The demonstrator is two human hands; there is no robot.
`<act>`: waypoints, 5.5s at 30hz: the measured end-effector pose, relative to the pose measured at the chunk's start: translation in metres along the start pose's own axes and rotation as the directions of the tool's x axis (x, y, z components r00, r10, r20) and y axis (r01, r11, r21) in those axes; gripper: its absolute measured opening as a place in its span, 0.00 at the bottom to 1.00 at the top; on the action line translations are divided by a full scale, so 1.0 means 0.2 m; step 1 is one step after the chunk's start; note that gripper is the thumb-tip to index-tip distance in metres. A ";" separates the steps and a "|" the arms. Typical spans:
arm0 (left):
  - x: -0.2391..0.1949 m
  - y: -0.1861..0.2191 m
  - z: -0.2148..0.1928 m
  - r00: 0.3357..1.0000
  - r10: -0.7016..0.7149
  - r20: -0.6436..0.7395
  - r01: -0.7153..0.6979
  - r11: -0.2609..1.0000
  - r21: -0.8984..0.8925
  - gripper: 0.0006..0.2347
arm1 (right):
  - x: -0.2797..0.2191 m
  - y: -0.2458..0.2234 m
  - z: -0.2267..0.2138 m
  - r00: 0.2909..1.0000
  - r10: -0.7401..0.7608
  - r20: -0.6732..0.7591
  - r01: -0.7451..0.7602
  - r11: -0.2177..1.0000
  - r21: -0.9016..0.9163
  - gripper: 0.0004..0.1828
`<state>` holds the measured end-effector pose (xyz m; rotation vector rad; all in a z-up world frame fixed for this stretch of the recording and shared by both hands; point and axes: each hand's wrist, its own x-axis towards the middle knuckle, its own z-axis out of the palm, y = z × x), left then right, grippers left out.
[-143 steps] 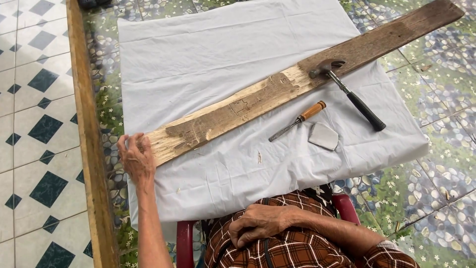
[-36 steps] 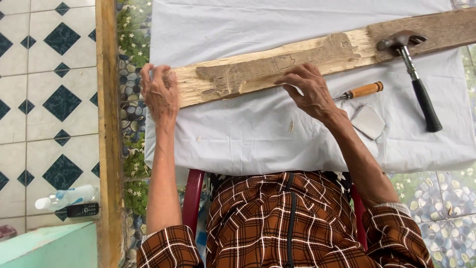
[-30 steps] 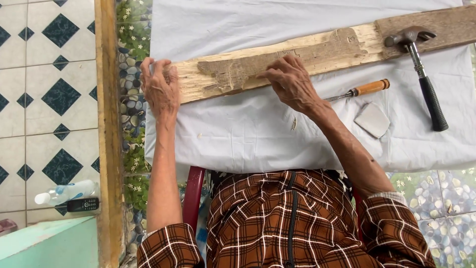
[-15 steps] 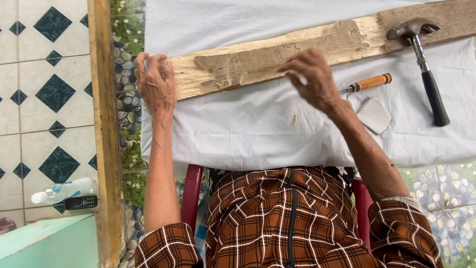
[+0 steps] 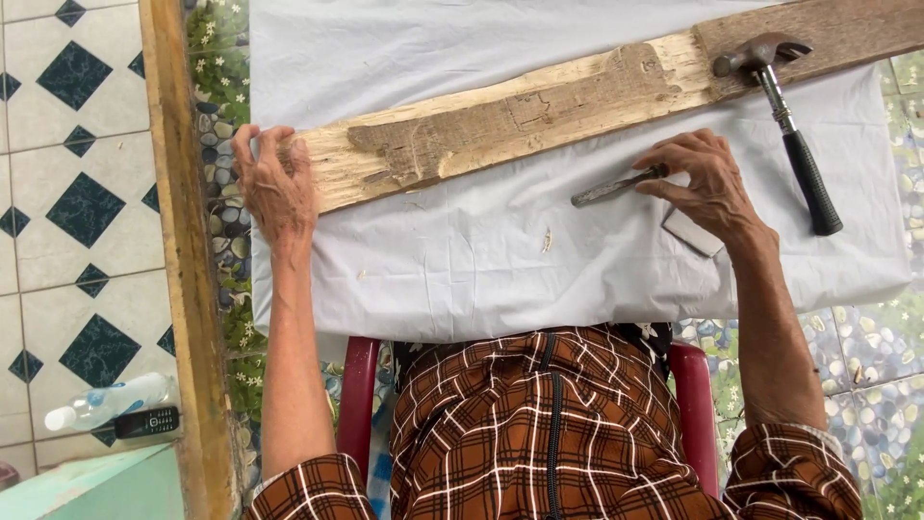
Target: The person sands a long wooden plank with a sanding block, moving back and forth along its length. They pause to wipe the plank with their hand and later use a small white cloth to clean the surface. A hammer and chisel rest on the white cloth beneath the plank.
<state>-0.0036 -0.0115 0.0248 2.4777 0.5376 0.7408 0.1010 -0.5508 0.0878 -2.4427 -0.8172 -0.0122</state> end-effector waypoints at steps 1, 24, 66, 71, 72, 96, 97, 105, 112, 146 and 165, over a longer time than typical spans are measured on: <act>0.00 0.00 0.00 1.000 -0.008 0.002 0.008 1.000 -0.002 0.08 | -0.01 0.00 0.00 1.000 0.003 0.006 -0.003 0.999 -0.040 0.13; 0.00 0.00 0.00 1.000 0.010 0.008 -0.010 1.000 0.005 0.10 | 0.26 -0.26 0.49 0.927 -0.356 -0.115 0.291 0.880 -0.375 0.31; -0.01 0.02 0.00 0.984 0.156 -0.088 -0.152 0.987 0.048 0.14 | 0.04 -0.04 -0.10 0.919 -0.238 -0.315 0.150 0.948 -0.279 0.05; -0.01 0.07 -0.04 0.992 0.109 -0.061 -0.107 0.994 0.031 0.14 | 0.24 0.05 0.05 0.837 -0.491 -0.243 0.295 0.778 -0.555 0.06; -0.01 0.07 -0.04 0.993 0.105 -0.060 -0.103 0.994 0.032 0.14 | 0.24 0.04 0.06 0.838 -0.491 -0.239 0.298 0.778 -0.553 0.06; 0.00 0.08 -0.04 0.995 0.088 -0.042 -0.088 0.996 0.023 0.14 | 0.23 -0.04 0.27 0.863 -0.383 -0.330 0.089 0.757 -0.647 0.13; -0.01 0.07 -0.04 0.993 0.100 -0.055 -0.099 0.995 0.028 0.13 | 0.22 -0.04 0.29 0.867 -0.377 -0.327 0.090 0.762 -0.641 0.15; 0.00 0.07 -0.04 0.988 0.134 -0.076 -0.130 0.990 0.052 0.10 | 0.32 -0.18 0.61 0.818 -0.482 -0.315 0.216 0.764 -0.608 0.14; -0.01 0.00 0.01 0.998 0.063 -0.030 -0.062 0.998 0.032 0.08 | 0.33 -0.16 0.58 0.843 -0.450 -0.295 0.291 0.842 -0.455 0.15; 0.00 0.09 -0.02 0.978 0.193 -0.083 -0.184 0.977 0.107 0.11 | 0.34 -0.15 0.42 0.822 -0.494 -0.284 0.254 0.764 -0.593 0.11; 0.01 0.00 0.04 0.995 0.102 -0.014 -0.101 0.993 0.063 0.08 | 0.39 -0.30 0.69 0.805 -0.508 -0.307 0.397 0.846 -0.357 0.11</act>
